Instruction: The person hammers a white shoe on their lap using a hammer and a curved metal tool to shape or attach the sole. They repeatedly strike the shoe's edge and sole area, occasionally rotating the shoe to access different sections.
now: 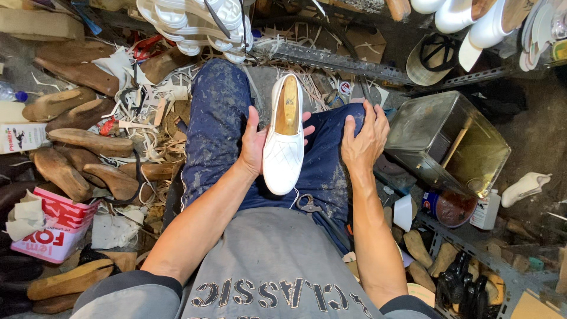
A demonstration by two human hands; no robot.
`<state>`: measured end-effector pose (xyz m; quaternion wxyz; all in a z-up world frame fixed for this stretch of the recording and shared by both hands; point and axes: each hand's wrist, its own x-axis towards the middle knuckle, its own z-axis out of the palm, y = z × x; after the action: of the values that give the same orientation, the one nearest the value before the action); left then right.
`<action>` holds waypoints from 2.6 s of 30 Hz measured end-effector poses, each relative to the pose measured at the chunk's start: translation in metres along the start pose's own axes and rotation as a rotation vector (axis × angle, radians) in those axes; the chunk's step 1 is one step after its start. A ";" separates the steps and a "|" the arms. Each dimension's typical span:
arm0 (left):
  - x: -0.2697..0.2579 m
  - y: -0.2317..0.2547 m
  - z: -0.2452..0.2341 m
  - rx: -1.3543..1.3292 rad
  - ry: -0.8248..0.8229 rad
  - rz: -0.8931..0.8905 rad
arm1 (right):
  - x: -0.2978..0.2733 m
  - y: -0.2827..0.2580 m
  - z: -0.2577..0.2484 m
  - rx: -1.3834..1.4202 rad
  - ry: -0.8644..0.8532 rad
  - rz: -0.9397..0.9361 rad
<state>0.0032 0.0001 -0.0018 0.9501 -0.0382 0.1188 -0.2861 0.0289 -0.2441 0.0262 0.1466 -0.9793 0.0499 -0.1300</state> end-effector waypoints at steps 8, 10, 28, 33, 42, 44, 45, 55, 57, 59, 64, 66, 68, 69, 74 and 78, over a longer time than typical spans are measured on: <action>0.004 0.000 -0.004 0.076 0.052 0.037 | 0.000 0.002 0.002 -0.013 0.017 -0.004; 0.001 -0.005 -0.001 0.102 0.081 0.095 | 0.000 0.002 0.002 -0.006 0.016 -0.004; 0.002 -0.005 0.005 0.171 0.176 0.110 | 0.001 -0.001 -0.001 0.003 0.005 0.012; 0.001 -0.001 0.004 0.102 0.197 0.098 | 0.001 0.001 -0.001 0.019 -0.012 0.018; -0.019 -0.010 0.076 0.040 0.319 0.015 | -0.003 0.003 -0.007 0.167 0.088 -0.019; -0.052 -0.026 0.169 0.063 0.688 -0.132 | -0.015 -0.008 -0.029 0.495 0.118 0.028; -0.068 -0.030 0.156 0.063 0.686 -0.132 | -0.020 -0.016 -0.050 0.495 0.119 0.026; 0.022 0.041 0.076 1.697 0.252 0.483 | -0.190 0.008 -0.115 0.126 -0.502 -0.004; 0.048 0.031 0.072 1.696 0.230 0.336 | -0.199 0.000 -0.128 0.149 -0.519 0.037; 0.064 0.015 0.100 1.703 0.515 0.142 | -0.188 -0.019 -0.142 0.117 -0.483 -0.102; 0.029 0.013 0.111 1.509 0.278 0.406 | -0.213 0.029 -0.118 0.382 -0.498 0.239; -0.007 0.020 0.140 1.373 0.195 0.550 | -0.213 0.044 -0.110 0.580 -0.479 0.389; -0.038 0.032 0.177 1.461 0.074 0.825 | -0.186 0.042 -0.109 1.304 -0.532 0.806; -0.053 0.028 0.167 1.467 0.087 0.837 | -0.178 0.025 -0.124 1.308 -0.549 0.798; -0.075 0.037 0.125 1.898 0.136 0.660 | -0.126 -0.028 -0.110 1.673 -0.859 0.426; -0.078 0.046 0.124 1.844 0.219 0.665 | -0.113 -0.062 -0.113 1.782 -0.927 0.584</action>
<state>-0.0046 0.0826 0.1280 0.6235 0.7795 -0.0587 0.0131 -0.1060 -0.2010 0.1217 0.8460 -0.4204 0.1097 0.3091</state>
